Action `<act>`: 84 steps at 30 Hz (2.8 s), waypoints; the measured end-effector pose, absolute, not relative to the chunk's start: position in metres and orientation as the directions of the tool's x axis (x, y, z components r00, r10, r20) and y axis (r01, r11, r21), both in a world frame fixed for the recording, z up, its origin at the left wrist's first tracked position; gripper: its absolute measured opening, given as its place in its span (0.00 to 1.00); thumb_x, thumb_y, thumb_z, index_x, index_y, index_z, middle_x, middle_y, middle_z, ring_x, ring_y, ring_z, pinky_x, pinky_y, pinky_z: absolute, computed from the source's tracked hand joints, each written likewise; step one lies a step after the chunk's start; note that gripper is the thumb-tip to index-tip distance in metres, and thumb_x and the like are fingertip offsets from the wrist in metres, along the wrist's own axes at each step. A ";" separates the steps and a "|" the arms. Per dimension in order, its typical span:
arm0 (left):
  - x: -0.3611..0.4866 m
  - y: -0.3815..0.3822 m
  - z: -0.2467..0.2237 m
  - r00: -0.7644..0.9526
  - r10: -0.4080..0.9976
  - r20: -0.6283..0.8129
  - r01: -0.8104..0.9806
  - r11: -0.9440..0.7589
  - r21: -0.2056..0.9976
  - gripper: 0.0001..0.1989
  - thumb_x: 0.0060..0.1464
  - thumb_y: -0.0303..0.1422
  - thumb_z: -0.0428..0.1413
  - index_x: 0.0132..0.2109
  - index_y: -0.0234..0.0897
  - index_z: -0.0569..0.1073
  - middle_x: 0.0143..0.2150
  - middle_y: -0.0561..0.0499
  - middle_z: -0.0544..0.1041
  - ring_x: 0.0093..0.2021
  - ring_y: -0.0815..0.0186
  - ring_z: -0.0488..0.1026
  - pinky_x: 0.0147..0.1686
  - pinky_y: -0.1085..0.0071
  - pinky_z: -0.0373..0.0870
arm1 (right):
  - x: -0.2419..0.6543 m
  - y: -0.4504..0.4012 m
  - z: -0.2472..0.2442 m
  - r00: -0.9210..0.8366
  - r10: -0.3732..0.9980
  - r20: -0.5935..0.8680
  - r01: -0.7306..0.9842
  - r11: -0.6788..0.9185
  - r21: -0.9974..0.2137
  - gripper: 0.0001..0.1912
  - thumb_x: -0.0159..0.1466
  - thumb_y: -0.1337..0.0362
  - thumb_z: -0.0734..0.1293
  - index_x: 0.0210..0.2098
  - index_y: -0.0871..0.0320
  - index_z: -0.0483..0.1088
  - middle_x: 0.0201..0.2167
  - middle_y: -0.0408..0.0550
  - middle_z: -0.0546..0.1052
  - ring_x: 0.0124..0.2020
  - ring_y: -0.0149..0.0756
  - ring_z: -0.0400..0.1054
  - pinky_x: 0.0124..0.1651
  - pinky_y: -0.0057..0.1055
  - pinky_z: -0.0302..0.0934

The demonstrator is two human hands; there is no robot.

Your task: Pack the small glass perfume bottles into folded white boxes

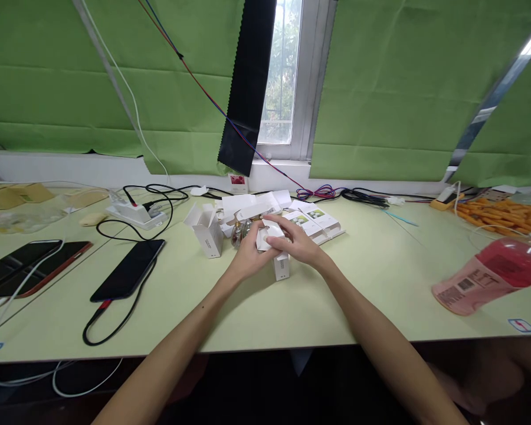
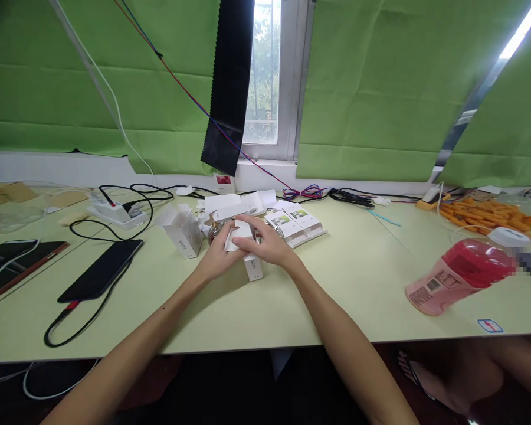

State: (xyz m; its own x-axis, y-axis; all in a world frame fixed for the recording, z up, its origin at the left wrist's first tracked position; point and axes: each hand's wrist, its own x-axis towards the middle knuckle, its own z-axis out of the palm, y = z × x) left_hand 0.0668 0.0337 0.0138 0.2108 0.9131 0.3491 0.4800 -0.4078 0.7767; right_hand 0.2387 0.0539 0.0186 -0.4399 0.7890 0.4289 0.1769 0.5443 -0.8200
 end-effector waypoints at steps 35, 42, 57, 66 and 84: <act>0.067 0.032 0.018 0.236 0.903 0.358 0.488 -0.429 0.760 0.23 0.54 0.45 0.58 0.52 0.39 0.64 0.50 0.46 0.74 0.50 0.54 0.73 0.47 0.62 0.72 | 0.238 0.052 0.020 -0.437 0.793 0.425 0.225 0.554 -0.801 0.28 0.65 0.52 0.67 0.64 0.48 0.65 0.66 0.48 0.66 0.64 0.45 0.61 0.59 0.42 0.62; 0.066 0.033 0.015 0.226 0.904 0.364 0.500 -0.428 0.753 0.24 0.54 0.45 0.58 0.53 0.39 0.65 0.51 0.45 0.75 0.50 0.54 0.74 0.46 0.62 0.73 | 0.238 0.052 0.020 -0.434 0.794 0.425 0.222 0.552 -0.804 0.28 0.65 0.53 0.68 0.63 0.49 0.65 0.66 0.48 0.67 0.64 0.46 0.62 0.60 0.42 0.62; 0.066 0.033 0.017 0.233 0.910 0.343 0.490 -0.415 0.767 0.25 0.53 0.46 0.58 0.54 0.39 0.64 0.50 0.45 0.74 0.50 0.53 0.73 0.46 0.60 0.72 | 0.238 0.051 0.021 -0.432 0.801 0.415 0.230 0.542 -0.808 0.29 0.65 0.53 0.67 0.63 0.50 0.64 0.65 0.48 0.67 0.59 0.45 0.64 0.54 0.41 0.64; 0.067 0.034 0.017 0.241 0.909 0.340 0.458 -0.415 0.786 0.25 0.53 0.45 0.58 0.53 0.39 0.63 0.49 0.46 0.73 0.48 0.55 0.74 0.43 0.63 0.73 | 0.238 0.050 0.022 -0.430 0.802 0.416 0.243 0.546 -0.802 0.28 0.65 0.53 0.67 0.63 0.49 0.64 0.65 0.48 0.67 0.59 0.45 0.64 0.56 0.42 0.64; 0.067 0.035 0.016 0.213 0.913 0.349 0.486 -0.409 0.772 0.26 0.51 0.45 0.59 0.54 0.39 0.65 0.50 0.45 0.74 0.48 0.53 0.74 0.45 0.60 0.72 | 0.238 0.049 0.024 -0.431 0.803 0.411 0.238 0.540 -0.807 0.28 0.65 0.53 0.67 0.63 0.49 0.65 0.65 0.48 0.67 0.59 0.44 0.64 0.57 0.42 0.63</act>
State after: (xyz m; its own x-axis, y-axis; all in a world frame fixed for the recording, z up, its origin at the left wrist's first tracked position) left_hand 0.0674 0.0346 0.0157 0.2126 0.9126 0.3491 0.4862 -0.4087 0.7724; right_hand 0.2377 0.0488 0.0241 -0.4307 0.8034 0.4112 0.2376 0.5404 -0.8071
